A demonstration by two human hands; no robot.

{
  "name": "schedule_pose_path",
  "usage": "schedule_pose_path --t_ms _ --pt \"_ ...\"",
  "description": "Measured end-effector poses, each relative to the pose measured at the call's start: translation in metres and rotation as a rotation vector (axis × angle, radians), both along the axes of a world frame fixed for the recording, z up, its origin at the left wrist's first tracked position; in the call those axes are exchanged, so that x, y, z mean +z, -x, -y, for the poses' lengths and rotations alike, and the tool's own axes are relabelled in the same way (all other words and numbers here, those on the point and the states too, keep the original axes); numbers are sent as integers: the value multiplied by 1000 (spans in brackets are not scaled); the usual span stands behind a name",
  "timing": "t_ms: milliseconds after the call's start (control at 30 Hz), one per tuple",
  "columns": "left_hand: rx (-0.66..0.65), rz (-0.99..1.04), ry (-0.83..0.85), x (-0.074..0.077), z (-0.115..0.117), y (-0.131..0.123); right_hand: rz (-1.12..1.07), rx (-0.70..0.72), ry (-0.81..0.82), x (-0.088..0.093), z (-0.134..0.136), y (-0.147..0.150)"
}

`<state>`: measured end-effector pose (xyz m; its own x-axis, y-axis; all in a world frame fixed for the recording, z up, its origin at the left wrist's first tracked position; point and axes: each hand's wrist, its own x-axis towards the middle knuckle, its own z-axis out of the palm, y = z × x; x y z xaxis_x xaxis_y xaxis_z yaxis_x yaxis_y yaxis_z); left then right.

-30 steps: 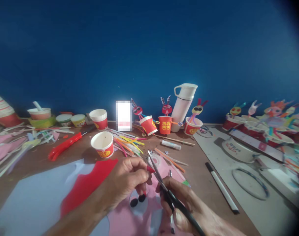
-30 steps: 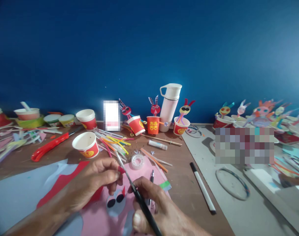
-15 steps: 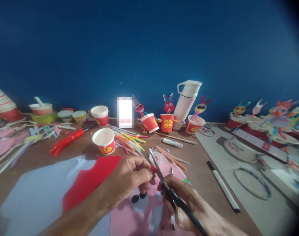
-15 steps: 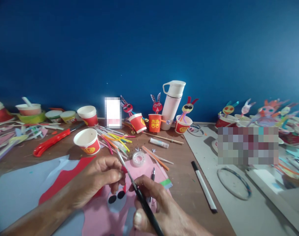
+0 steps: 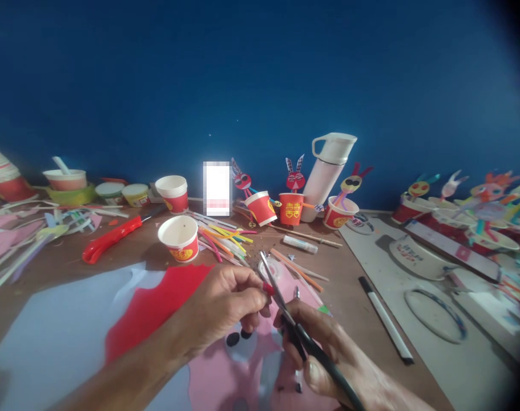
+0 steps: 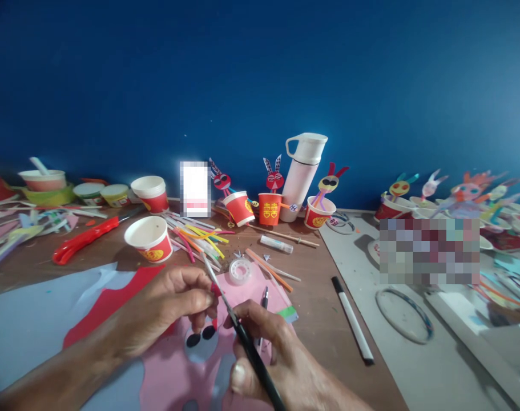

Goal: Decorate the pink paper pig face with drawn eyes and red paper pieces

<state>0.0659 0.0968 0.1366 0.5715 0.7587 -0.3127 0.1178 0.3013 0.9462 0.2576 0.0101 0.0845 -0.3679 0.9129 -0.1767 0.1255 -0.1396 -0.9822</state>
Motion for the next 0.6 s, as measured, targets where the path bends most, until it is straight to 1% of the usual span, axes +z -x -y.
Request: schedule_pose_path --t_ms 100,267,400,533,600 --pt "-2 0 12 0 -1 0 -62 19 16 -1 0 1" --pt "-11 6 27 -1 -1 0 -70 -17 70 -3 1 2" --pt "-6 10 26 -2 -2 0 -93 -34 80 -1 2 2" --pt "-6 13 32 -3 -3 0 -58 -42 87 1 1 2" --pt "-1 7 39 -4 -3 0 -21 -49 66 2 0 3"
